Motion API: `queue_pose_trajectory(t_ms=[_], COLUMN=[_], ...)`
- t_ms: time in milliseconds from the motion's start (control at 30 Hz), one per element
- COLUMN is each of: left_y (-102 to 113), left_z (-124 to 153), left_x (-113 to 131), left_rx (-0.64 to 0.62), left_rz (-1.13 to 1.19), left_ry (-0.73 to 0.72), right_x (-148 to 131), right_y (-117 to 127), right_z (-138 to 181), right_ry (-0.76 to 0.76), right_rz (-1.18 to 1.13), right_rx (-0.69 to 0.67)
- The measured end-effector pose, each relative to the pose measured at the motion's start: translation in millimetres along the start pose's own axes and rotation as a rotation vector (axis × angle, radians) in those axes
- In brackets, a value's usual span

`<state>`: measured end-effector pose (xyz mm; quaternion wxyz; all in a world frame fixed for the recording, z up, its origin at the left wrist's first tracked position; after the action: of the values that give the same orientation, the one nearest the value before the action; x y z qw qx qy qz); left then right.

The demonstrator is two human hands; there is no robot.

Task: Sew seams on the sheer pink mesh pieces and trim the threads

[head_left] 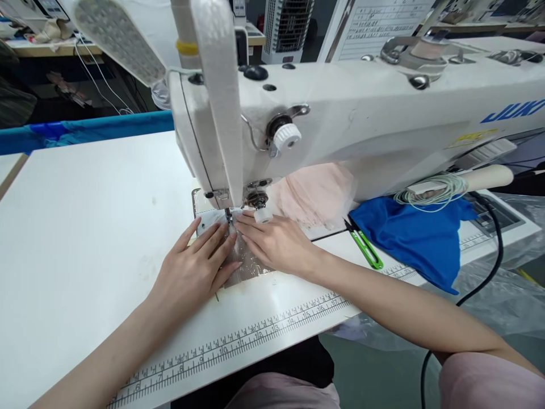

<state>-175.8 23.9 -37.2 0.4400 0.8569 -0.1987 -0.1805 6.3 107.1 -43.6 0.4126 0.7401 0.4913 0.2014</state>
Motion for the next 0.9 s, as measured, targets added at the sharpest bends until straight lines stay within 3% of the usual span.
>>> queue_pose_trajectory(t_ms=[900], left_y=[2.7], left_z=[-6.0], left_x=[5.8], left_rx=[0.022], left_rz=[-0.06], left_ry=[-0.004], right_x=[0.7], right_y=[0.9], right_z=[-0.9], right_ry=[0.055], right_rz=[0.032], right_rx=[-0.007])
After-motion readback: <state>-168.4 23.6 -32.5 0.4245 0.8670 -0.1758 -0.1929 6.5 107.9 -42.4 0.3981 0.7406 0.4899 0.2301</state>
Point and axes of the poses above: each hand's wrist, its own z-axis away from the middle knuckle, its own y-axis out of the back of the hand, x = y × z, the point moved 1 cm from there along -z, towards the middle knuckle, and after that the axes turned 11 degrees about x, right-handed, at the moved point
